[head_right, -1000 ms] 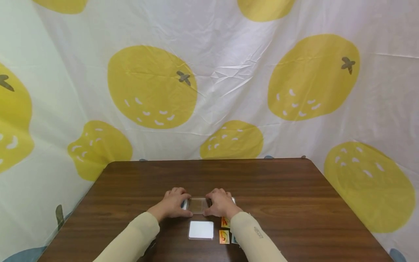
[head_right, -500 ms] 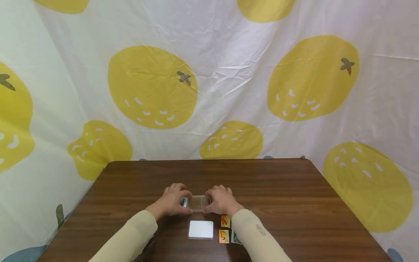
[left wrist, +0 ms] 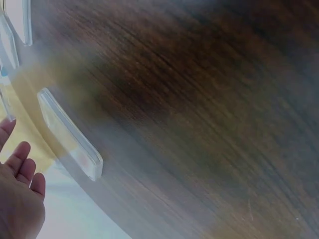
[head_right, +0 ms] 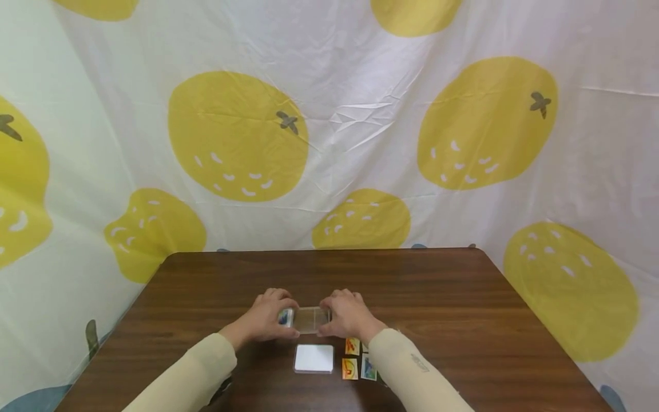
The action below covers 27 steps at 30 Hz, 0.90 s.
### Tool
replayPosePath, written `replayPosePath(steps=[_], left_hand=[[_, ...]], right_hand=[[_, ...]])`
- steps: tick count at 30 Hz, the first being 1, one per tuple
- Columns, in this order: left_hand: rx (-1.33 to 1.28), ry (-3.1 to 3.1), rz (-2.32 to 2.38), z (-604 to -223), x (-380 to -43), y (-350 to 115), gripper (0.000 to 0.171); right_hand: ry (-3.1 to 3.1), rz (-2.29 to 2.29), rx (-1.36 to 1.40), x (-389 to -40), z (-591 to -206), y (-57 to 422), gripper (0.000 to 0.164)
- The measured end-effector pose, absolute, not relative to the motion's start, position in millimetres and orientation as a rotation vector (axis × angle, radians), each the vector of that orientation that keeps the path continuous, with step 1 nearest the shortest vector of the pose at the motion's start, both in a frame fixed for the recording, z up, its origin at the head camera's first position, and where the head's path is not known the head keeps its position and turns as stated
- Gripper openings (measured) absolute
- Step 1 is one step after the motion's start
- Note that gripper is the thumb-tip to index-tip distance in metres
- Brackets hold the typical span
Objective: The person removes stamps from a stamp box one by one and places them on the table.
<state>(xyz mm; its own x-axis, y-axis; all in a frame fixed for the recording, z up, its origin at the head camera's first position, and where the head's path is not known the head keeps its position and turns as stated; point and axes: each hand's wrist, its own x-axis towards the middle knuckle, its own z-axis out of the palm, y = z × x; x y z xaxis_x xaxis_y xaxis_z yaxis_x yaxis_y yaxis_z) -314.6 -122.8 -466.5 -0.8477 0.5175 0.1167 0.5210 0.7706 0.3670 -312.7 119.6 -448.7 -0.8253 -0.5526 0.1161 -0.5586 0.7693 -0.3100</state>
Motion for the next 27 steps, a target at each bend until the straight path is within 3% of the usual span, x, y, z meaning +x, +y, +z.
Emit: replayPosePath(steps=[27], left_hand=[[-1.092,-2.768,-0.590,-476,-279,-119,0.047]], right_hand=[[-2.965,0.550,1.020,-270,-449,134,0.057]])
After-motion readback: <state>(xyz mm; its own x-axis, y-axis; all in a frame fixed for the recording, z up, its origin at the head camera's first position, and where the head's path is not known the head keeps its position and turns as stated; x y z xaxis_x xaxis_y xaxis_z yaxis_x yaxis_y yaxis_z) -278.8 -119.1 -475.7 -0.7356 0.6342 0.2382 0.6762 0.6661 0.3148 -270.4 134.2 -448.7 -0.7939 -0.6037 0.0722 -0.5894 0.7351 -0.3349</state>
